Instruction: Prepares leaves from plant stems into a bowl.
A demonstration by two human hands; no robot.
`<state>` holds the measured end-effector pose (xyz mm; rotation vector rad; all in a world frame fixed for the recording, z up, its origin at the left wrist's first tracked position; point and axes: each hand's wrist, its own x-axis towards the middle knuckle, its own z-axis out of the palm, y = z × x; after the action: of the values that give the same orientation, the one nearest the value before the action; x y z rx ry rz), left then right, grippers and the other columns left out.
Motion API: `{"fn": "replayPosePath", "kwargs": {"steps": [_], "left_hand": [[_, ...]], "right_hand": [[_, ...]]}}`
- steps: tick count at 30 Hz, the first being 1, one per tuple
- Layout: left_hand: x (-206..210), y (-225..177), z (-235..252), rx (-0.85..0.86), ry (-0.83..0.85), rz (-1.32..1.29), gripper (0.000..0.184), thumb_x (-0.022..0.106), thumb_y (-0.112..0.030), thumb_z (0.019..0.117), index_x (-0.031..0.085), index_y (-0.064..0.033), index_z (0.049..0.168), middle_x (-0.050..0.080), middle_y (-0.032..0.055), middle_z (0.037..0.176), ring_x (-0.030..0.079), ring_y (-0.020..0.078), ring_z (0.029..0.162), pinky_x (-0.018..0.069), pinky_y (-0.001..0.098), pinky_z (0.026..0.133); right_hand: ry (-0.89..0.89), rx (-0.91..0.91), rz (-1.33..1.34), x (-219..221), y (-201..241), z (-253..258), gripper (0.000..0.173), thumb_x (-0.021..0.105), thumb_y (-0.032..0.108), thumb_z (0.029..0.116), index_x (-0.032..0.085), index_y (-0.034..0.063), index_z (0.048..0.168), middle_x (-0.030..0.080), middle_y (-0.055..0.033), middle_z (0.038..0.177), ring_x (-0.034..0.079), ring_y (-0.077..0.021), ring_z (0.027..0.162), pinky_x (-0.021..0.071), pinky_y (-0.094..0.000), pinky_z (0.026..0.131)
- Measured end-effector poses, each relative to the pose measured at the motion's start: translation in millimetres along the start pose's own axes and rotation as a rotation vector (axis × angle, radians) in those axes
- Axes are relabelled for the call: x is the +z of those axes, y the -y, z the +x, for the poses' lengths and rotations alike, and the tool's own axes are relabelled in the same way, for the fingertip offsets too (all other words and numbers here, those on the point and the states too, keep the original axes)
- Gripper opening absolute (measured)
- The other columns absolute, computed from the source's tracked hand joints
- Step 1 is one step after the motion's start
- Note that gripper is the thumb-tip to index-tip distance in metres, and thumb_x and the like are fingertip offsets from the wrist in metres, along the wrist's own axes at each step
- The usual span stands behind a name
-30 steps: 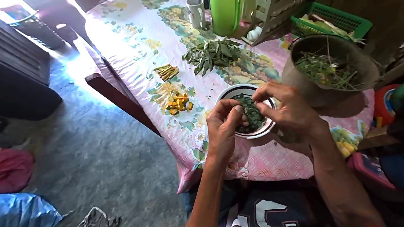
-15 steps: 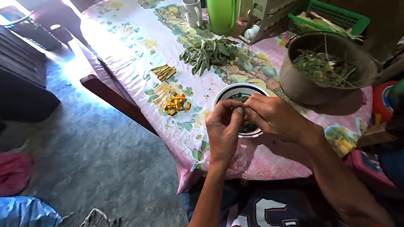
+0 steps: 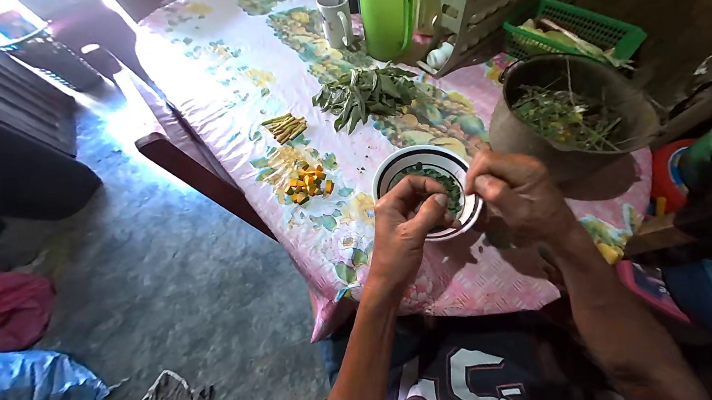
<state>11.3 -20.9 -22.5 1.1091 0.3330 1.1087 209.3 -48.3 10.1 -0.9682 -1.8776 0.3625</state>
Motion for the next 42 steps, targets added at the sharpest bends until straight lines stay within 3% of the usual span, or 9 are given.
{"fn": "replayPosePath", "kwargs": {"steps": [4, 8, 10, 13, 17, 25, 29, 32, 42], "left_hand": [[-1.6, -1.9, -1.0, -0.014, -0.025, -0.086, 0.011, 0.065, -0.004, 0.0966, 0.067, -0.0055, 0.107, 0.066, 0.0087, 0.093, 0.067, 0.0159, 0.074, 0.0624, 0.0368, 0.074], [0.0, -4.1, -0.5, -0.016, -0.071, -0.076, 0.013, 0.066, -0.003, 0.0952, 0.067, -0.0075, 0.107, 0.065, 0.0083, 0.094, 0.065, 0.0149, 0.072, 0.0616, 0.0342, 0.069], [2.1, -3.8, -0.4, -0.013, -0.076, -0.071, 0.014, 0.067, -0.003, 0.0947, 0.065, -0.0083, 0.107, 0.064, 0.0081, 0.093, 0.065, 0.0145, 0.071, 0.0609, 0.0328, 0.068], [4.8, -2.0, 1.5, -0.011, -0.081, -0.08, 0.013, 0.068, -0.003, 0.0939, 0.065, -0.0083, 0.106, 0.064, 0.0077, 0.09, 0.065, 0.0145, 0.071, 0.0607, 0.0323, 0.068], [7.3, -3.4, 1.3, -0.047, -0.075, -0.063, 0.012, 0.068, -0.004, 0.0944, 0.065, -0.0091, 0.105, 0.066, 0.0068, 0.093, 0.066, 0.013, 0.075, 0.0599, 0.0306, 0.071], [3.5, -0.8, -2.9, -0.092, -0.091, -0.191, 0.006, 0.068, -0.006, 0.0961, 0.069, -0.0069, 0.102, 0.069, 0.0091, 0.091, 0.067, 0.0133, 0.074, 0.06, 0.03, 0.07], [2.3, -3.7, -5.3, -0.097, -0.077, -0.174, 0.029, 0.05, -0.024, 0.1084, 0.07, -0.0041, 0.113, 0.071, 0.0106, 0.095, 0.07, 0.0148, 0.08, 0.0612, 0.0323, 0.078], [1.1, -3.9, -7.5, -0.061, -0.102, -0.098, 0.024, 0.052, -0.015, 0.1057, 0.066, -0.003, 0.121, 0.07, 0.0131, 0.1, 0.07, 0.0174, 0.083, 0.0613, 0.0344, 0.079], [0.8, 1.1, -6.4, 0.064, -0.215, 0.074, 0.01, 0.061, -0.004, 0.1001, 0.066, -0.0038, 0.109, 0.067, 0.0101, 0.093, 0.067, 0.0149, 0.074, 0.0609, 0.0304, 0.07]], "right_hand": [[-0.147, 0.148, -0.486, -77.3, 5.2, -15.7, 0.025, 0.052, 0.025, 0.105, 0.067, 0.0058, 0.098, 0.063, -0.003, 0.083, 0.059, -0.0065, 0.068, 0.0512, -0.0245, 0.059], [-0.114, 0.494, -0.841, -133.6, -20.1, -10.8, 0.034, 0.061, 0.022, 0.1003, 0.064, 0.0003, 0.126, 0.066, -0.0275, 0.112, 0.066, -0.0465, 0.095, 0.0507, -0.0682, 0.082], [-0.103, 0.596, -0.912, -130.7, -21.3, -15.3, 0.048, 0.067, 0.027, 0.0973, 0.059, -0.0009, 0.136, 0.061, -0.0331, 0.124, 0.059, -0.0574, 0.11, 0.043, -0.0772, 0.089], [-0.073, 0.363, -0.808, -83.7, 9.6, -15.2, 0.049, 0.062, 0.034, 0.101, 0.058, 0.0021, 0.138, 0.062, -0.024, 0.129, 0.063, -0.0431, 0.114, 0.0504, -0.063, 0.095], [0.12, -0.084, -0.241, -13.4, 18.1, 0.0, 0.036, 0.069, 0.018, 0.093, 0.069, 0.0032, 0.125, 0.07, -0.0068, 0.12, 0.067, -0.0135, 0.108, 0.0571, -0.0315, 0.095], [0.083, -0.196, -0.109, 7.5, 9.4, 8.2, 0.016, 0.068, 0.005, 0.0916, 0.074, -0.0009, 0.106, 0.071, -0.0074, 0.106, 0.069, -0.0122, 0.101, 0.0591, -0.0273, 0.092], [0.032, -0.154, -0.117, 9.3, 3.3, 8.6, 0.011, 0.068, 0.004, 0.092, 0.072, -0.0007, 0.101, 0.071, -0.0068, 0.102, 0.069, -0.0099, 0.092, 0.0599, -0.0261, 0.084], [-0.002, -0.079, -0.065, 14.4, -1.1, 8.2, 0.012, 0.067, 0.004, 0.0917, 0.07, -0.0003, 0.103, 0.069, -0.0054, 0.1, 0.067, -0.0087, 0.084, 0.0601, -0.0253, 0.076], [0.072, -0.015, 0.077, 24.5, -6.7, 14.9, 0.015, 0.066, 0.002, 0.0899, 0.068, 0.0009, 0.104, 0.069, -0.0037, 0.097, 0.066, -0.0078, 0.079, 0.0604, -0.0245, 0.071]]}}
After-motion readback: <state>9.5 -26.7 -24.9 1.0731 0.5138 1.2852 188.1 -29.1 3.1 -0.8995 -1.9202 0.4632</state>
